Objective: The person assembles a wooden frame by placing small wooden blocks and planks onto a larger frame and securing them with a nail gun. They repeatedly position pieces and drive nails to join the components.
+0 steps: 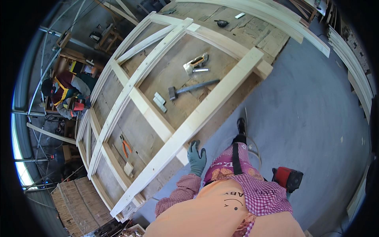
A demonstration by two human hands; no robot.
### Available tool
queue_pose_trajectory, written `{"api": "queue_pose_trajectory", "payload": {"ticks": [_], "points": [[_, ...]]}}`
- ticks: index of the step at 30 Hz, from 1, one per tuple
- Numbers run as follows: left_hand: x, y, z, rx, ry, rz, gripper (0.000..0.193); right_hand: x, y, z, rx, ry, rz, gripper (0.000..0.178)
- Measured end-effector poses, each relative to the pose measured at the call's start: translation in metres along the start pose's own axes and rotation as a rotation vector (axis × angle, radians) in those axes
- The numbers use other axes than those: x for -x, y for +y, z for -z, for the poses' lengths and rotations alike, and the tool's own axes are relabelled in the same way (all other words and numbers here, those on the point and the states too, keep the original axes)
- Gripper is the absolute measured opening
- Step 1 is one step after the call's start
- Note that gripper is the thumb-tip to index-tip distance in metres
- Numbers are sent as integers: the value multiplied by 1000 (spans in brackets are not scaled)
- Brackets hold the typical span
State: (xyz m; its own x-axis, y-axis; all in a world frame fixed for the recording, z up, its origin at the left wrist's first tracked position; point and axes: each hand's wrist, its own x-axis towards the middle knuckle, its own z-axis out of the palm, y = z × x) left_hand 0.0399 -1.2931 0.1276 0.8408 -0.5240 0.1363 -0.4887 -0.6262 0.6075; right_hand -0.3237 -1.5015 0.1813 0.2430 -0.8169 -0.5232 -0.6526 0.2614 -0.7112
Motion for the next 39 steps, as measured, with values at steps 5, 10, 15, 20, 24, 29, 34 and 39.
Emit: {"api": "queue_pose_trajectory", "payload": {"ticks": [5, 10, 15, 20, 24, 29, 34, 39], "points": [[-119, 75, -60, -11, -38, 7, 46, -102, -70, 21, 75, -17, 25, 52], [-204, 115, -103, 48, -73, -69, 48, -184, -142, 56, 100, -3, 44, 52], [-230, 128, -114, 112, 85, 144, 47, -271, -208, 90, 146, 18, 113, 51], [-208, 125, -92, -84, 323, 432, 43, -399, -282, 113, 254, -45, 341, 51], [-176, 159, -88, -55, 590, 709, 43, -540, -325, 91, 489, -118, 822, 56], [-126, 240, -129, 17, 651, 913, 47, -616, -419, 21, 491, -343, 630, 48], [-102, 283, -174, 88, 658, 1050, 46, -705, -419, -46, 547, -305, 907, 38], [-79, 300, -172, -34, 749, 1115, 41, -698, -429, -40, 400, -638, 713, 35]]}}
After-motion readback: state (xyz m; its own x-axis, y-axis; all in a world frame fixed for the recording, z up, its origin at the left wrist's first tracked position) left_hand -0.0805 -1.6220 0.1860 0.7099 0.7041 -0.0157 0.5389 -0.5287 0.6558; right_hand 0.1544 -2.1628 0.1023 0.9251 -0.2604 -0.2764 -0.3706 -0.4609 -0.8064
